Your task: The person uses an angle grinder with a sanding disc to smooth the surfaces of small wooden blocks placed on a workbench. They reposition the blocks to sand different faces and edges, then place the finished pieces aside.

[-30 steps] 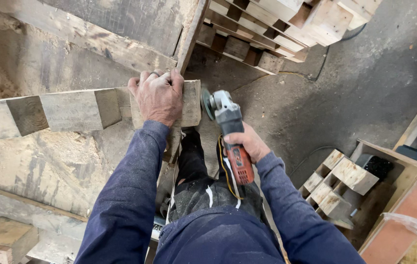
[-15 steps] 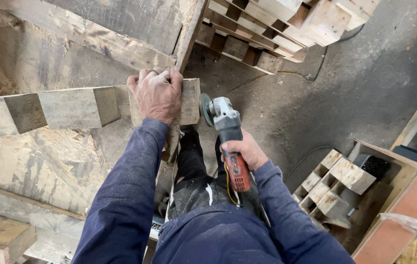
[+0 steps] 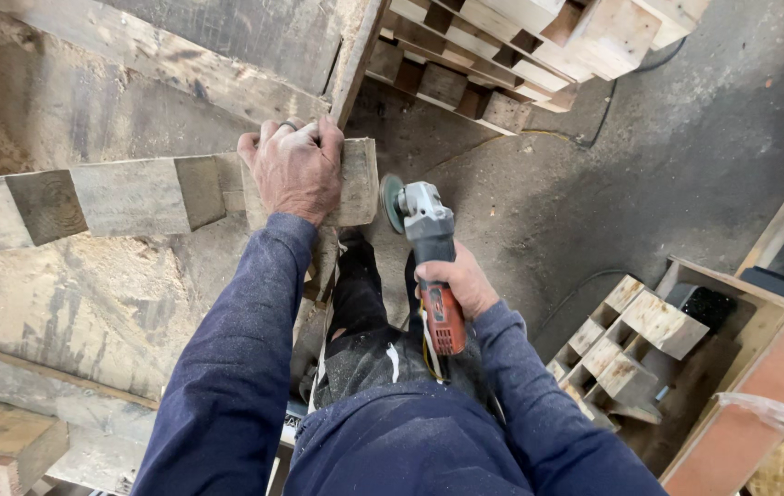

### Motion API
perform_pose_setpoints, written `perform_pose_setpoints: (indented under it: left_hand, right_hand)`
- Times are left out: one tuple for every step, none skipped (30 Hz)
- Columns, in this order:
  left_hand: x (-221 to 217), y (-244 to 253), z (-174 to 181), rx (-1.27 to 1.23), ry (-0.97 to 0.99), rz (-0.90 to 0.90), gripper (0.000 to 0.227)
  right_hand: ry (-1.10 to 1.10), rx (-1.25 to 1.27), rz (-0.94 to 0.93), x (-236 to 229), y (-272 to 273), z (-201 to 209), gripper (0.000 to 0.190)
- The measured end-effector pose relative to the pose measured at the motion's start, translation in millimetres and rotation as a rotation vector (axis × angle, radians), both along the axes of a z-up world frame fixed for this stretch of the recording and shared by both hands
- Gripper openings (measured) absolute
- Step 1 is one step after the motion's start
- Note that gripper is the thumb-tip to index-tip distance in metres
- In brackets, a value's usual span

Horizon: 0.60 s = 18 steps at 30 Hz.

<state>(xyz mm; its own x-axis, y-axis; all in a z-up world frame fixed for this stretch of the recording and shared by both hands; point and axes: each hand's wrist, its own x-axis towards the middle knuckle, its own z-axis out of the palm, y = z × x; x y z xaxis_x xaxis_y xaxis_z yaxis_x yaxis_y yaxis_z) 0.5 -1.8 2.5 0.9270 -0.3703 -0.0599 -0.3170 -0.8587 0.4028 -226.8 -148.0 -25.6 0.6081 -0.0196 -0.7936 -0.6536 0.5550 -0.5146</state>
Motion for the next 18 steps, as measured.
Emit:
perform_pose_setpoints:
  left_hand:
    - [-1.9,0.7,-0.8,0.005,0.018,0.003,0.046]
    - [-1.7,1.4,-1.6,0.01,0.031,0.006,0.047]
    - [-1.8,2.1,-2.3,0.015,0.044,0.01,0.048]
    - [-2.1,2.5,-3.1,0.0,0.011,0.002,0.046]
    - [-3.0,2.5,-3.5,-0.015,-0.023,-0.006,0.045]
    - [-3.0,2.5,-4.3,-0.032,-0.06,-0.014,0.044]
    - [-3.3,2.2,-4.6,-0.039,-0.054,-0.013,0.043]
    - [-1.0,1.8,-4.5,-0.043,-0.055,-0.009,0.043]
    - [1.6,1.3,-4.7,-0.048,-0.056,-0.006,0.042]
    - [-0.2,2.6,-4.4,-0.042,-0.063,-0.018,0.042]
    - [-2.0,4.4,-4.7,-0.037,-0.07,-0.031,0.042]
    - [-3.4,4.1,-6.1,-0.037,-0.077,-0.045,0.041]
    - [-4.8,4.5,-7.3,-0.025,-0.061,-0.032,0.042]
    - [-4.3,4.6,-7.3,-0.017,-0.051,-0.022,0.042]
    - [-4.0,4.0,-6.8,-0.009,-0.041,-0.011,0.042]
    - [-2.3,3.1,-7.1,-0.013,-0.041,-0.014,0.042]
    - [-0.7,2.5,-7.1,-0.017,-0.04,-0.016,0.042]
    - [-0.4,3.2,-6.4,-0.017,-0.037,-0.018,0.042]
  right_hand:
    - [0.022,0.024,-0.021,-9.0,2.4,1.8,0.05]
    - [-0.01,0.04,-0.028,-15.2,4.4,3.6,0.05]
    - [-0.042,0.057,-0.035,-20.4,6.4,5.9,0.05]
    - [-0.073,0.072,-0.045,-25.2,8.7,8.9,0.05]
    - [-0.062,0.083,-0.031,-28.2,11.8,11.3,0.049]
    - [-0.053,0.093,-0.016,-29.6,14.4,12.3,0.047]
    - [-0.044,0.103,-0.002,-30.3,16.5,13.1,0.046]
    - [-0.065,0.111,-0.025,-27.2,18.1,11.3,0.046]
    - [-0.085,0.12,-0.048,-23.3,19.2,8.2,0.047]
    - [-0.095,0.134,-0.073,-24.4,22.1,7.1,0.047]
    - [-0.079,0.13,-0.073,-24.4,23.9,4.1,0.046]
    - [-0.064,0.119,-0.075,-24.0,23.3,0.0,0.044]
    - [-0.048,0.109,-0.076,-24.1,23.3,-3.5,0.042]
    - [-0.035,0.114,-0.08,-21.9,22.4,-6.1,0.042]
    - [-0.023,0.118,-0.084,-20.4,21.4,-7.3,0.042]
    - [-0.014,0.123,-0.087,-18.2,19.9,-10.9,0.041]
    - [-0.02,0.124,-0.094,-15.9,18.3,-12.6,0.042]
    - [-0.022,0.13,-0.101,-15.0,18.1,-12.4,0.043]
